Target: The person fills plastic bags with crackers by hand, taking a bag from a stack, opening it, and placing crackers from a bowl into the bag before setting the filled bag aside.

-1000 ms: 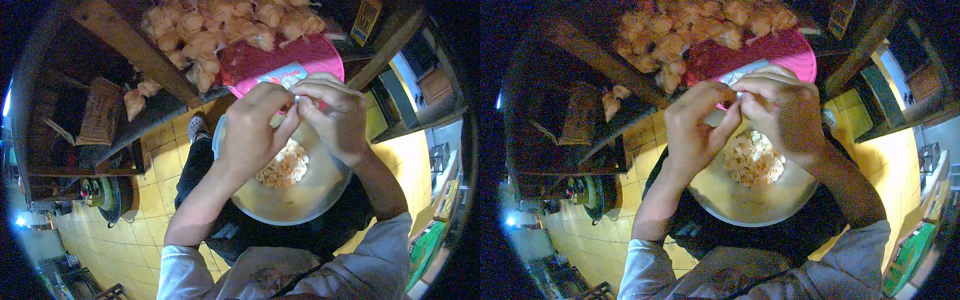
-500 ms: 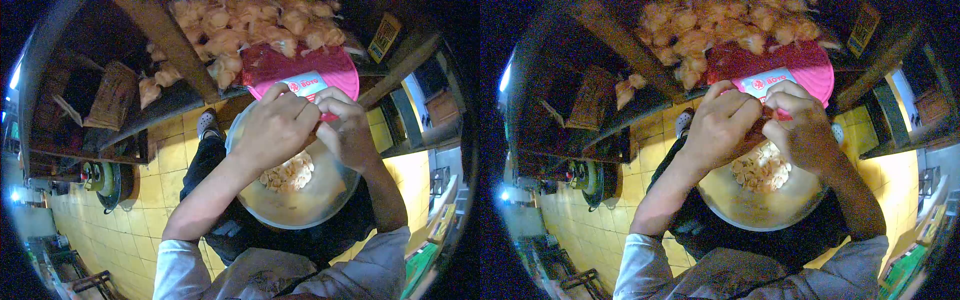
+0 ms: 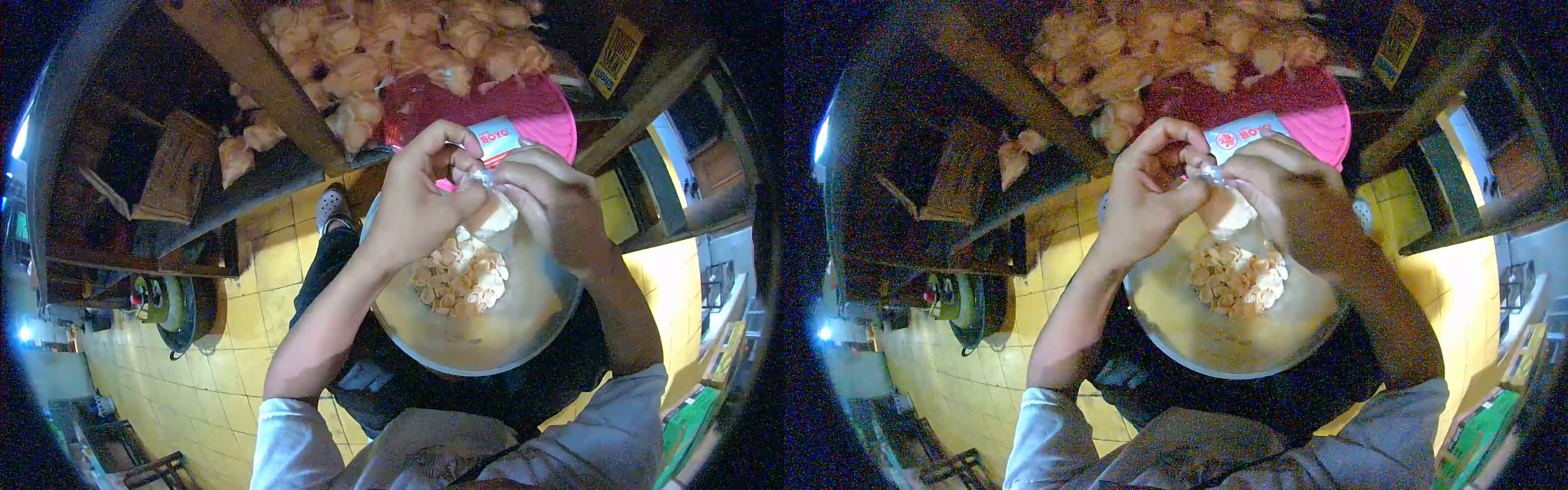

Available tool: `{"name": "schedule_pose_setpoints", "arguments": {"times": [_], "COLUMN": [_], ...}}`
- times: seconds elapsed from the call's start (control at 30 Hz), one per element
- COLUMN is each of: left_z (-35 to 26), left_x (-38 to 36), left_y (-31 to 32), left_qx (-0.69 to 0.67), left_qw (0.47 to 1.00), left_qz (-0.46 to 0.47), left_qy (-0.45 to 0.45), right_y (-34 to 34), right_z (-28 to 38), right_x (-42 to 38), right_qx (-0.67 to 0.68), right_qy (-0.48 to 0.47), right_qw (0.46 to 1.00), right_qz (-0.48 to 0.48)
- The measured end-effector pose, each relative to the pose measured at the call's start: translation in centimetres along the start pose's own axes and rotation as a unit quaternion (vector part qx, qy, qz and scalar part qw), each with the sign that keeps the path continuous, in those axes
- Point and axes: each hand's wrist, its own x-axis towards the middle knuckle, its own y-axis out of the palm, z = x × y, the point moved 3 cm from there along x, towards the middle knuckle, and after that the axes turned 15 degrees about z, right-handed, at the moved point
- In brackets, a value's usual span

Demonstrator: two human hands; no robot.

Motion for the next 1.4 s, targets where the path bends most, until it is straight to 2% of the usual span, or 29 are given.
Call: {"name": "schedule_pose_setpoints", "arguments": {"times": [0.1,0.17,0.2,0.23,0.27,0.37,0.43,0.57,0.73,0.9,0.97,1.1,1.17,1.4], "left_z": [0.7,0.7,0.4,-0.2,-0.5,-0.5,-0.3,-0.1,-0.3,-0.2,0.3,0.2,0.1,0.5], "left_x": [0.1,0.1,0.0,-0.2,-0.3,-0.3,-0.2,-0.2,-0.3,-0.4,-0.2,-0.1,-0.2,-0.2], "left_y": [0.2,0.2,0.3,0.4,0.6,0.9,1.0,1.2,1.3,1.5,1.3,1.2,1.2,0.7], "left_qx": [-0.077,0.018,0.017,0.077,0.138,0.178,0.178,0.160,0.166,0.185,0.153,0.129,0.063,0.053], "left_qw": [0.997,0.999,0.999,0.997,0.990,0.984,0.984,0.987,0.986,0.982,0.988,0.992,0.997,0.995], "left_qz": [-0.003,-0.029,-0.027,-0.011,0.006,0.003,0.005,0.007,0.013,0.026,-0.003,-0.005,0.017,0.021], "left_qy": [-0.007,0.040,0.040,0.021,0.002,-0.001,-0.001,0.002,-0.012,-0.026,0.007,0.012,-0.045,-0.082], "right_y": [0.2,0.1,-0.3,-0.5,-0.5,-0.1,0.0,-0.1,-0.3,-0.3,-0.4,-0.7,-0.8,-0.4], "right_z": [-0.4,0.1,0.6,0.9,0.9,0.1,-0.6,-0.5,-0.3,-0.3,-0.2,-0.2,-0.3,-0.5], "right_x": [0.0,0.0,0.0,-0.1,-0.2,-0.5,-0.8,-0.8,-0.7,-0.7,-0.6,-0.4,-0.3,-0.1], "right_qx": [-0.063,-0.090,-0.127,-0.165,-0.167,-0.150,-0.088,-0.074,-0.135,-0.170,-0.173,-0.169,-0.162,-0.065], "right_qy": [0.006,0.001,0.015,0.029,0.031,0.061,0.062,0.075,0.013,0.003,-0.004,0.008,0.013,-0.007], "right_qw": [0.998,0.996,0.992,0.986,0.986,0.987,0.994,0.994,0.990,0.985,0.985,0.986,0.987,0.998], "right_qz": [0.001,-0.007,-0.002,0.004,0.003,-0.008,0.005,0.022,0.029,0.029,0.017,0.014,0.010,0.022]}}
